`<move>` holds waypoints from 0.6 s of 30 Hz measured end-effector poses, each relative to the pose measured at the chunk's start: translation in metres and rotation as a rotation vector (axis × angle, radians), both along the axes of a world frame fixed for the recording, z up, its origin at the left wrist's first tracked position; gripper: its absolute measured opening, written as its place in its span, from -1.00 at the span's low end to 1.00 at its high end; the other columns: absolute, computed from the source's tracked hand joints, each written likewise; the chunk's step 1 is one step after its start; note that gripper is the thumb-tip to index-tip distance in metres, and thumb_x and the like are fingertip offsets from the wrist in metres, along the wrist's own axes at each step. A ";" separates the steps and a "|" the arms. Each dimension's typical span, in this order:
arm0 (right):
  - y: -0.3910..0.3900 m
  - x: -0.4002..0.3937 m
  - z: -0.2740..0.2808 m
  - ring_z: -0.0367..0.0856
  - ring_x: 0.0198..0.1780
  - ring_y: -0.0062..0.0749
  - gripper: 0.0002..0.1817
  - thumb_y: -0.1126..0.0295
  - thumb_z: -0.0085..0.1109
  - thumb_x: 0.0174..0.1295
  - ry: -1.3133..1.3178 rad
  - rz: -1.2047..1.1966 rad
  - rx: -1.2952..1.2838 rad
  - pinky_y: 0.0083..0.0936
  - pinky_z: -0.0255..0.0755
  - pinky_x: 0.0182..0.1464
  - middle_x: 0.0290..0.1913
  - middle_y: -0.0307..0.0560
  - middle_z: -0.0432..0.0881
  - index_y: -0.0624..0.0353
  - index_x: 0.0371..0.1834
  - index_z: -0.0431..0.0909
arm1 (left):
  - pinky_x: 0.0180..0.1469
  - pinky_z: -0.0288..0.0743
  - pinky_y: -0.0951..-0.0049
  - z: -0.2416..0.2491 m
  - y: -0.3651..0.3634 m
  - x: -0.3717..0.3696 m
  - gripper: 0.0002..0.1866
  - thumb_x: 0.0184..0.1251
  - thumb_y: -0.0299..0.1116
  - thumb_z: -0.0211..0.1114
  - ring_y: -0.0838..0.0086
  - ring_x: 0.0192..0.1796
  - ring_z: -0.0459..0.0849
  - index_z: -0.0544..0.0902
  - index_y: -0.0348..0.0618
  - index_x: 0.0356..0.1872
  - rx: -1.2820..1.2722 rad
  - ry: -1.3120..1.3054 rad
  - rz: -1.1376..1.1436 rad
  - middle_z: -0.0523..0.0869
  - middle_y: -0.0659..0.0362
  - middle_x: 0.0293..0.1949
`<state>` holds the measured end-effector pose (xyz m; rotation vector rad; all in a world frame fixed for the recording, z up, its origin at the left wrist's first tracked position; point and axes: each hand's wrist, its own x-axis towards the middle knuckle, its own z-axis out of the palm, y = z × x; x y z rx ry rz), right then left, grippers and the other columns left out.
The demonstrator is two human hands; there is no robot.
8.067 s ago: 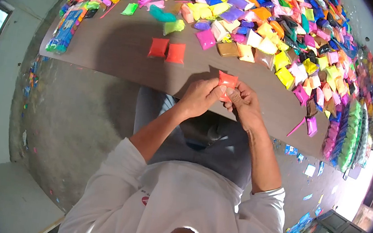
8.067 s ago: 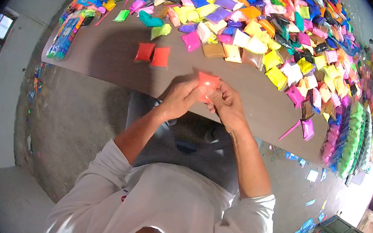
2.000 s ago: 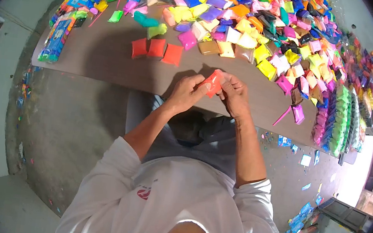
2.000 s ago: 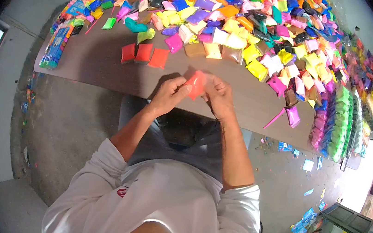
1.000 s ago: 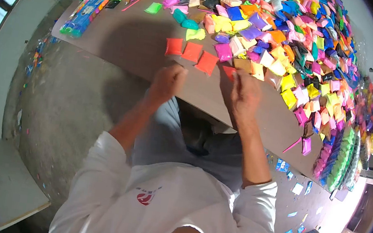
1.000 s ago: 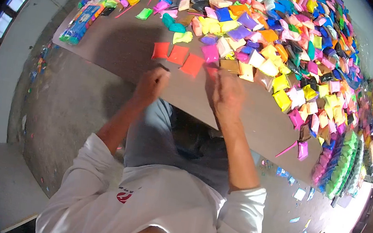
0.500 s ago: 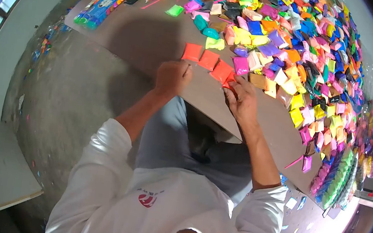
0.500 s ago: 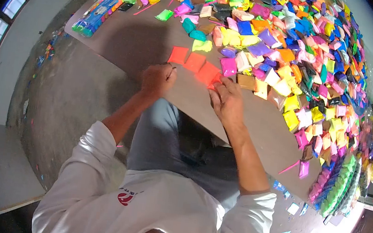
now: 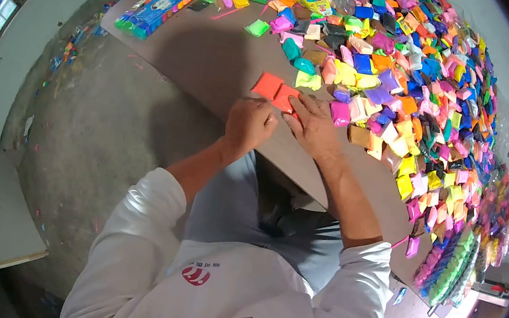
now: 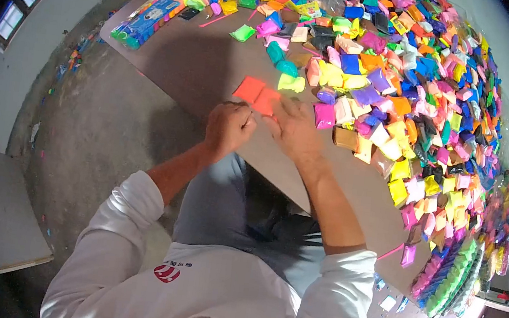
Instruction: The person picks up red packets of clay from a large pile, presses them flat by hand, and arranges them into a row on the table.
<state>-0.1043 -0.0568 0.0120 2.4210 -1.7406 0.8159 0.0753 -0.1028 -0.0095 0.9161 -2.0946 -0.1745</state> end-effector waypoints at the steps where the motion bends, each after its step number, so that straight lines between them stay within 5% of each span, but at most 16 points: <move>1: -0.003 0.004 -0.002 0.43 0.13 0.04 -0.53 0.15 0.19 0.22 0.002 0.000 -0.002 -0.19 0.36 0.14 0.15 0.14 0.51 0.15 0.14 0.53 | -0.40 0.40 0.11 0.000 0.001 0.000 -0.84 -0.02 -0.44 0.22 0.07 -0.48 0.58 0.45 -0.22 -0.66 -0.002 0.002 0.000 0.53 0.00 -0.61; 3: -0.012 0.011 -0.005 0.46 0.05 0.05 -0.63 0.22 0.23 0.16 -0.006 -0.020 -0.143 -0.17 0.40 0.06 0.04 0.12 0.54 0.18 -0.03 0.52 | -0.40 0.41 0.13 0.002 0.001 0.000 -0.84 -0.03 -0.46 0.23 0.08 -0.48 0.58 0.44 -0.23 -0.66 0.018 -0.048 0.009 0.53 0.01 -0.61; 16: -0.062 0.043 -0.015 0.55 -0.11 0.06 -0.66 0.19 0.16 0.22 -0.126 -0.067 -0.100 -0.17 0.44 -0.10 -0.17 0.11 0.60 0.16 -0.04 0.56 | -0.31 0.42 0.12 -0.003 0.002 0.002 -0.86 -0.04 -0.44 0.25 0.10 -0.42 0.58 0.47 -0.20 -0.65 0.029 -0.021 0.021 0.55 0.03 -0.59; 18: -0.071 0.034 -0.025 0.60 -0.17 0.05 -0.69 0.25 0.07 0.28 -0.465 -0.001 -0.010 -0.18 0.46 -0.12 -0.21 0.17 0.63 0.20 -0.03 0.58 | -0.31 0.42 0.11 -0.005 0.000 0.003 -0.85 -0.04 -0.44 0.25 0.07 -0.43 0.57 0.46 -0.19 -0.66 0.024 0.006 -0.007 0.55 0.03 -0.58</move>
